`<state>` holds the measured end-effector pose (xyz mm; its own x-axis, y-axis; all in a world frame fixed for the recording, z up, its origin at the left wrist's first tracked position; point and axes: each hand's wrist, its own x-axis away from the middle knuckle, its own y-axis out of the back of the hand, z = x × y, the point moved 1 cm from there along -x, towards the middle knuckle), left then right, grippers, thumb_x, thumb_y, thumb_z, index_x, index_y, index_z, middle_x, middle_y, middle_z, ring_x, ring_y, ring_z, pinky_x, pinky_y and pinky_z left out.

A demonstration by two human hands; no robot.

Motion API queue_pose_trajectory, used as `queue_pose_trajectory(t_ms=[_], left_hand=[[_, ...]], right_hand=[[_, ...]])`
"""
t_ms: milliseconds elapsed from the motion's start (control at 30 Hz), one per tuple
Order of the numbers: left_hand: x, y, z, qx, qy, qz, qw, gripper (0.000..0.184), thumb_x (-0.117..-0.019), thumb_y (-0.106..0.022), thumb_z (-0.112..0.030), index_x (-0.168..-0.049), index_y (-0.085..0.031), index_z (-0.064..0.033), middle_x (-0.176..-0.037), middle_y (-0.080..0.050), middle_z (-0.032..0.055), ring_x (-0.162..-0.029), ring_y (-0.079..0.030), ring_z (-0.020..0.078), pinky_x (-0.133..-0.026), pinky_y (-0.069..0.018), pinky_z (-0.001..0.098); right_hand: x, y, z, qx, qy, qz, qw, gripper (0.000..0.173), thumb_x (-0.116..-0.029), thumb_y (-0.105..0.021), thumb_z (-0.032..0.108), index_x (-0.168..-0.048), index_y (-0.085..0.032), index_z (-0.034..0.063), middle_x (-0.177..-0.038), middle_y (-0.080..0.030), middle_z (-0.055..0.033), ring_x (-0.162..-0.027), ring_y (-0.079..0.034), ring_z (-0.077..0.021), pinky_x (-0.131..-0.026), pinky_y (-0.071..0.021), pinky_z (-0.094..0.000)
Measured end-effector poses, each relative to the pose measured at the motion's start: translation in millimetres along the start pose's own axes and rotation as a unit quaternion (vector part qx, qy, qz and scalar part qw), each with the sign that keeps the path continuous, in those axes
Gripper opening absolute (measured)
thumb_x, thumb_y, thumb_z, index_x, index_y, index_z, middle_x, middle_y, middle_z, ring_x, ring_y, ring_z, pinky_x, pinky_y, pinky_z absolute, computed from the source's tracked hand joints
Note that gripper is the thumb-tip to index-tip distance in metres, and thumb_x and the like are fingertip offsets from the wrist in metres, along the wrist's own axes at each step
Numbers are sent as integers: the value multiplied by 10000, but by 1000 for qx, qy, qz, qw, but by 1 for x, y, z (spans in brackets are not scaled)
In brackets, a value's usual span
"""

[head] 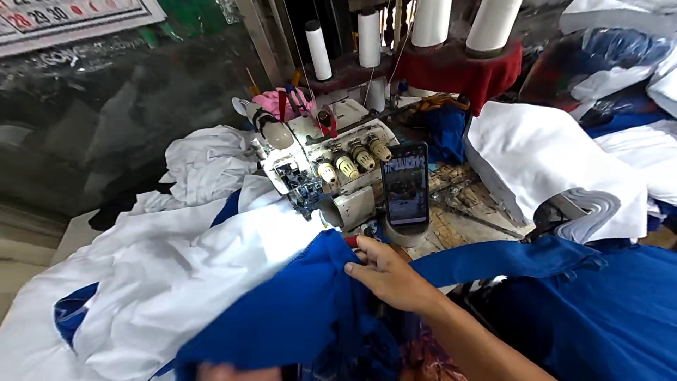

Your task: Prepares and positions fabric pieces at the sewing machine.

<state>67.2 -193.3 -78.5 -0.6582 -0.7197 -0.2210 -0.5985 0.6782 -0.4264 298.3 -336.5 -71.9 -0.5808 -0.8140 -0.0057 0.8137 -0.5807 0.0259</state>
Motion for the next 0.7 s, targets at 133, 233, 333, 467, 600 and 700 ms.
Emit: queue_pose_trajectory(t_ms=[133,233,333,467,600,700], left_hand=[[-9,-65,51,-54,95,-119,987,603,-909,-766,-121,-1379,-409,3,-1114,-703,87,-1003,-721,189,-880,-635,421],[-8,-57,35,-169,47,-101,979,563,-849,-789,19,-1306,-463,73,-1060,-729,99,-977,-733,174,-877,-640,369],[-14,-46,8,-225,1,-83,971,490,-832,-793,46,-1238,-521,88,-1025,-741,104,-947,-743,190,-856,-647,365],[-21,-32,12,-239,14,-109,965,490,-862,-795,-24,-1264,-531,72,-1062,-735,126,-980,-738,207,-878,-642,376],[-24,-26,22,-250,26,-103,962,554,-823,-842,-72,-1267,-539,65,-1068,-735,141,-991,-739,221,-881,-645,387],[-22,-26,21,-236,21,-84,968,546,-813,-847,-56,-1249,-544,74,-1055,-735,153,-981,-740,239,-879,-644,395]], right_hand=[[-4,-15,5,15,4,-52,999,362,-1013,-633,278,-1337,-585,124,-1160,-719,-38,-1058,-699,-121,-947,-590,-343],[-5,-8,3,184,-4,-91,979,464,-931,-709,426,-1333,-610,215,-1148,-716,27,-1064,-679,-86,-947,-573,-392],[-9,-3,-3,197,33,-124,972,279,-946,-706,311,-1204,-672,212,-983,-735,49,-832,-700,-70,-743,-610,-331],[-6,-8,-5,44,48,-126,990,244,-997,-640,175,-1240,-660,176,-895,-708,-6,-743,-677,-138,-666,-594,-308],[-3,-16,0,37,87,-169,981,299,-970,-683,260,-1258,-648,188,-1046,-705,9,-829,-691,-121,-709,-612,-311],[4,-20,0,178,204,-270,924,308,-922,-718,310,-1163,-667,125,-1060,-636,-13,-913,-642,-119,-752,-591,-324]])
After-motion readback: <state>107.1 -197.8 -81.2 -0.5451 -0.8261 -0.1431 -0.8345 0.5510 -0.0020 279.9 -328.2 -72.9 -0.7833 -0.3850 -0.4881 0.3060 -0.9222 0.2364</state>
